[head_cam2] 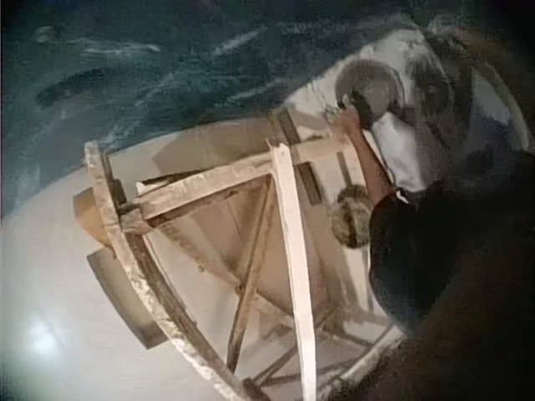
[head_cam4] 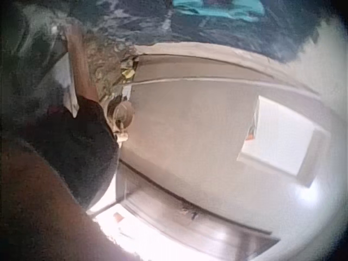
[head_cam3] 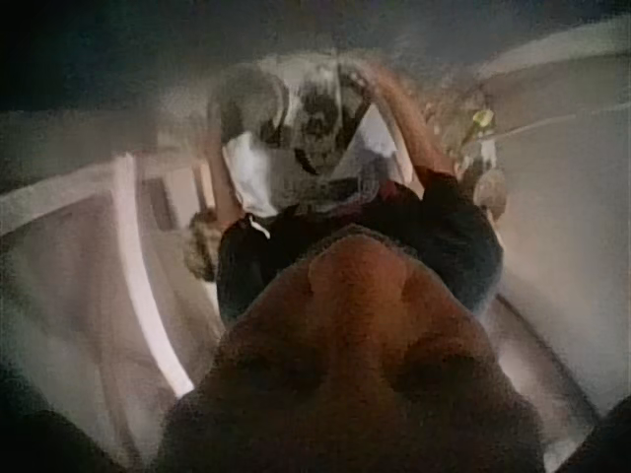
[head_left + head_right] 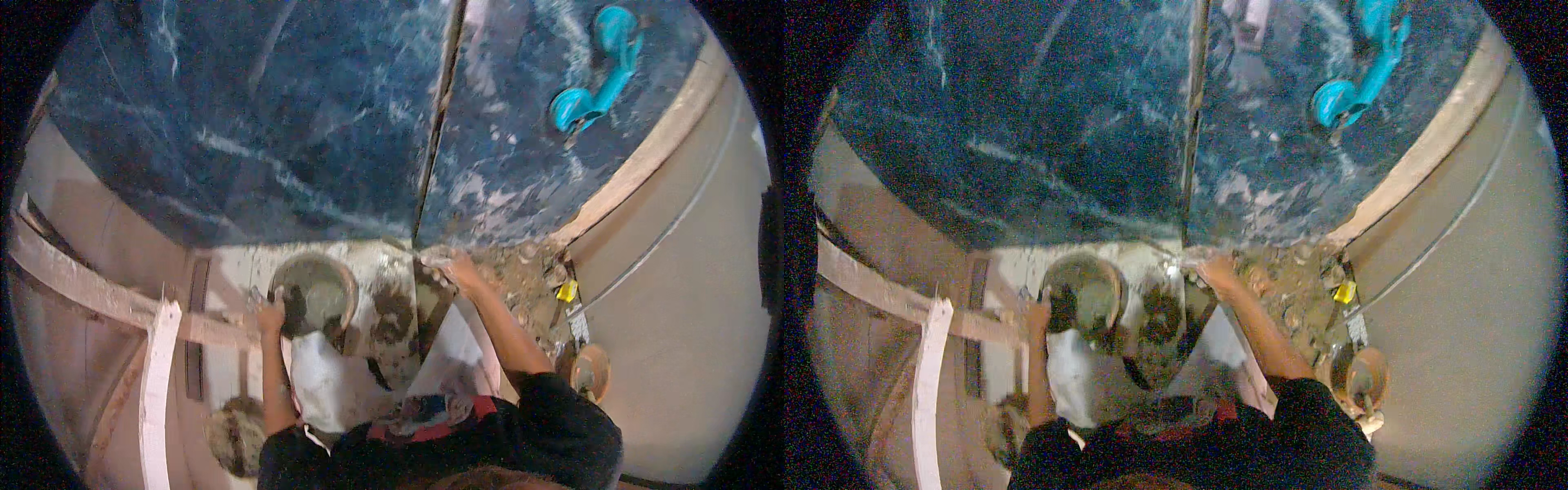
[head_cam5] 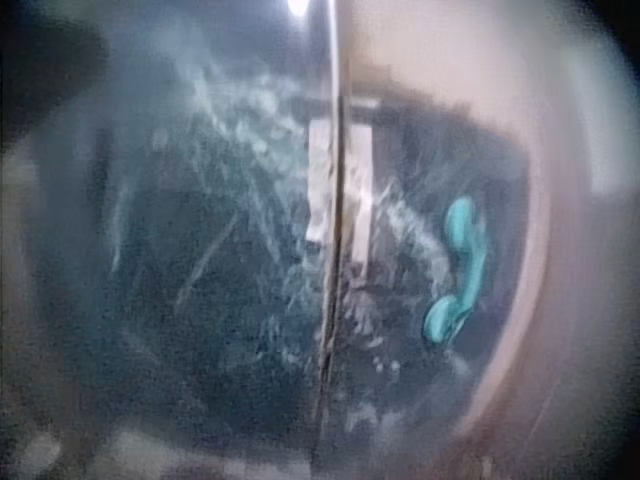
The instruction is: The person applies mortar into a gap between large tiles using a spatula, repeatedly dipping the spatula into a bucket on the ground to collect more material.
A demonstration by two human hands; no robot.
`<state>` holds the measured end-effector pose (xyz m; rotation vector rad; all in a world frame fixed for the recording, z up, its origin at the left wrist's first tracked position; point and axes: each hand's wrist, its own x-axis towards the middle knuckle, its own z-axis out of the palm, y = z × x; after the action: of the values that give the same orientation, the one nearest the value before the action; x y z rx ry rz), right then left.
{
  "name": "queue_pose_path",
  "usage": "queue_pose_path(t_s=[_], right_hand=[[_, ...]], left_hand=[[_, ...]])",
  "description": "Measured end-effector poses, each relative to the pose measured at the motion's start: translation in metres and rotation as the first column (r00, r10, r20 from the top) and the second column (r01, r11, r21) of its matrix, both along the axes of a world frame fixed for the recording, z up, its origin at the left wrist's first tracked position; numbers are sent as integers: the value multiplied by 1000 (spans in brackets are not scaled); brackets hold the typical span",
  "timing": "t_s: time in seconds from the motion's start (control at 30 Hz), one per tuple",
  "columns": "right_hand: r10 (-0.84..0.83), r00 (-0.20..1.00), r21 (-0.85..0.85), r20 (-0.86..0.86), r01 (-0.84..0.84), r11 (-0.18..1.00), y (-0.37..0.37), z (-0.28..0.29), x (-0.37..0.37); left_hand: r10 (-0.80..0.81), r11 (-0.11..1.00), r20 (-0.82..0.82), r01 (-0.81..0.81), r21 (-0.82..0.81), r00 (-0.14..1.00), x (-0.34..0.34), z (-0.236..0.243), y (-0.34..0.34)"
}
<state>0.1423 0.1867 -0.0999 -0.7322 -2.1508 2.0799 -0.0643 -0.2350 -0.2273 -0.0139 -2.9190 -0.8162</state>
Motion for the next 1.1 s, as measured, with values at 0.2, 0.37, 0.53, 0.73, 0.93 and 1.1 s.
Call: queue_pose_path(t_s=[0.2,0.37,0.53,0.73,0.93,1.1], right_hand=[[101,992,314,72,-118,942,-39,-43,-17],[-42,997,240,-66,57,969,-25,-35,-32],[-371,884,-190,-284,327,926,-17,59,-37],[-477,743,127,-470,592,796,38,101,-48],[-459,763,160,-455,577,801,28,129,-69],[-438,704,205,-559,629,750,35,134,-87]], left_hand=[[19,989,506,57,-135,862,-13,-68,-49],[-29,995,292,0,98,956,-25,-80,-7],[98,982,300,-141,123,949,-1,-123,-67],[151,983,447,-182,27,882,-3,-92,-33],[129,925,304,-225,306,944,8,-86,-33],[93,904,210,-171,391,973,9,-86,-32]])
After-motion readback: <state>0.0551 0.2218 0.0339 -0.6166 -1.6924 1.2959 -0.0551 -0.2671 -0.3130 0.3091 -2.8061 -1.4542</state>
